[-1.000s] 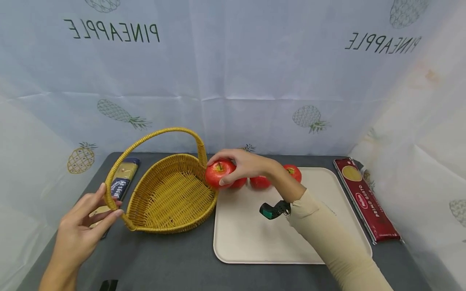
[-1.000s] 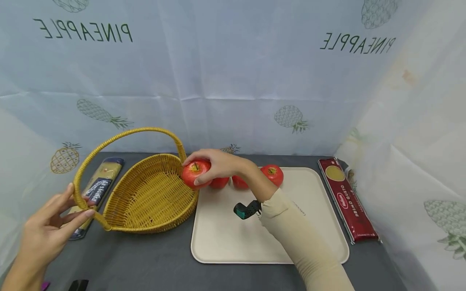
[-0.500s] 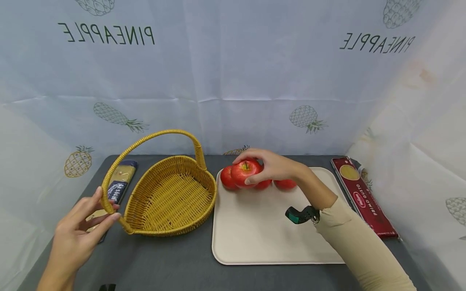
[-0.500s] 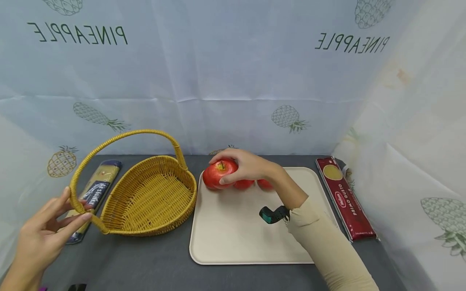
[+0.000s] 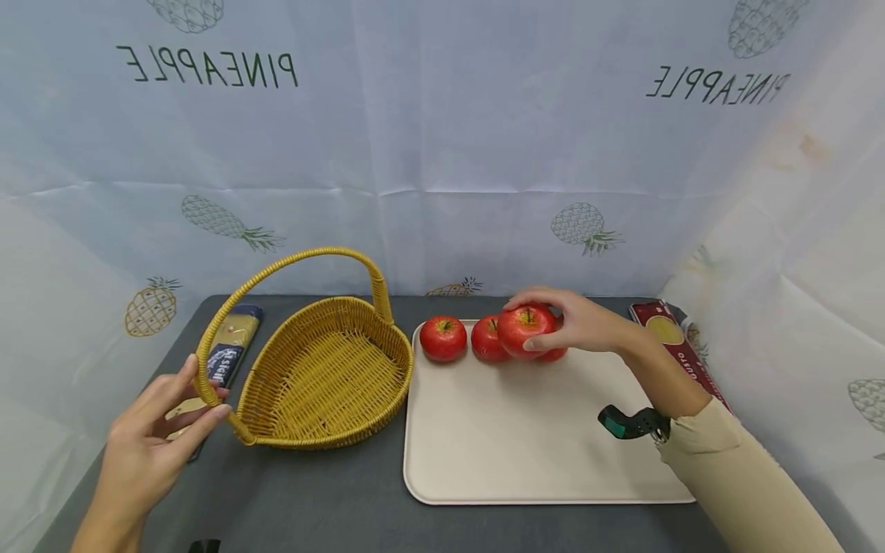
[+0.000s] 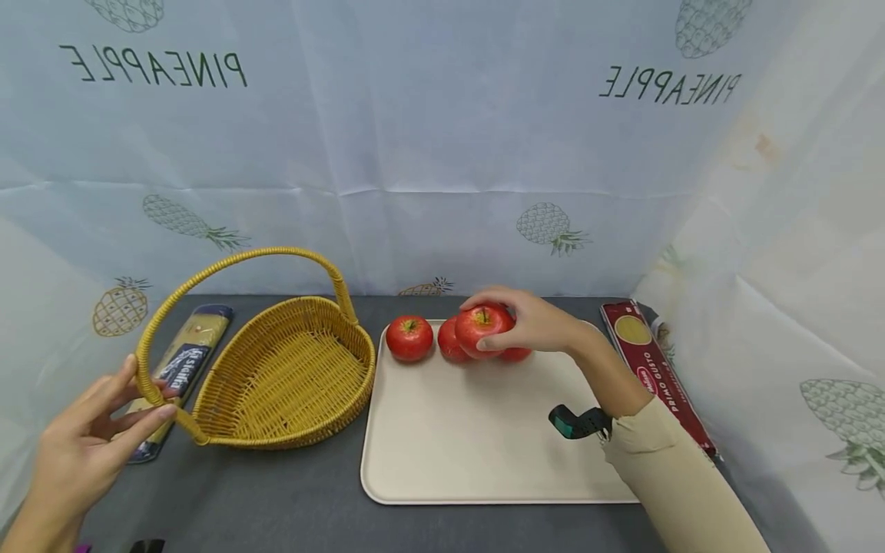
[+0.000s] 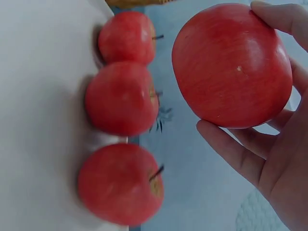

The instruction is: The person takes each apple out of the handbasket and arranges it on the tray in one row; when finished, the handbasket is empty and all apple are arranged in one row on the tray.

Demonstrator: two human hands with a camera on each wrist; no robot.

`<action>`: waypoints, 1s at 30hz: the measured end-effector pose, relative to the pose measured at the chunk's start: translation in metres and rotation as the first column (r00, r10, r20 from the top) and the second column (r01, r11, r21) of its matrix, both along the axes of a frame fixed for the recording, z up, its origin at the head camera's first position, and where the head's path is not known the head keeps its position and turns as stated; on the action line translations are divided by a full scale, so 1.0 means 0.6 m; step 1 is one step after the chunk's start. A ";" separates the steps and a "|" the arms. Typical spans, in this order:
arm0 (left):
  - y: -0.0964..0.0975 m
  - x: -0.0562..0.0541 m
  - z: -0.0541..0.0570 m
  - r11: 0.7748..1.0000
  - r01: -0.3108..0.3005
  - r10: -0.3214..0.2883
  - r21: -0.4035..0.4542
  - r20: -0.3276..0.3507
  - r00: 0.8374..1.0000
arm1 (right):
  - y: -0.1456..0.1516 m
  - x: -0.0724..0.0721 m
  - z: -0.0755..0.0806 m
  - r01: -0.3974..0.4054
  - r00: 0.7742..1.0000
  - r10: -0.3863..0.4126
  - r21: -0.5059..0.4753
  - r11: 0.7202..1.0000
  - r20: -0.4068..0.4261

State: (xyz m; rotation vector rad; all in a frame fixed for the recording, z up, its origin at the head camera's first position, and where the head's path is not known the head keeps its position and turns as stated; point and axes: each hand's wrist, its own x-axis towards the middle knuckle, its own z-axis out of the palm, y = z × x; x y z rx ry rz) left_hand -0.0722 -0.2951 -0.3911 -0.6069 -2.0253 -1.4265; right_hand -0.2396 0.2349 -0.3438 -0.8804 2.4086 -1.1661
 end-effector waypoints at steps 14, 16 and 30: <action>-0.002 0.012 -0.002 0.999 -0.007 0.006 0.037 0.034 0.999 | 0.101 0.024 -0.019 0.194 0.981 -0.195 -0.010 0.981 -0.026; -0.003 0.015 -0.001 0.999 -0.023 0.021 0.034 0.054 0.998 | 0.113 0.026 -0.021 0.233 0.972 -0.232 0.012 0.972 -0.034; 0.003 0.002 0.001 1.000 -0.008 0.008 0.013 0.017 1.000 | 0.182 0.030 -0.047 0.384 0.923 -0.383 0.072 0.920 -0.035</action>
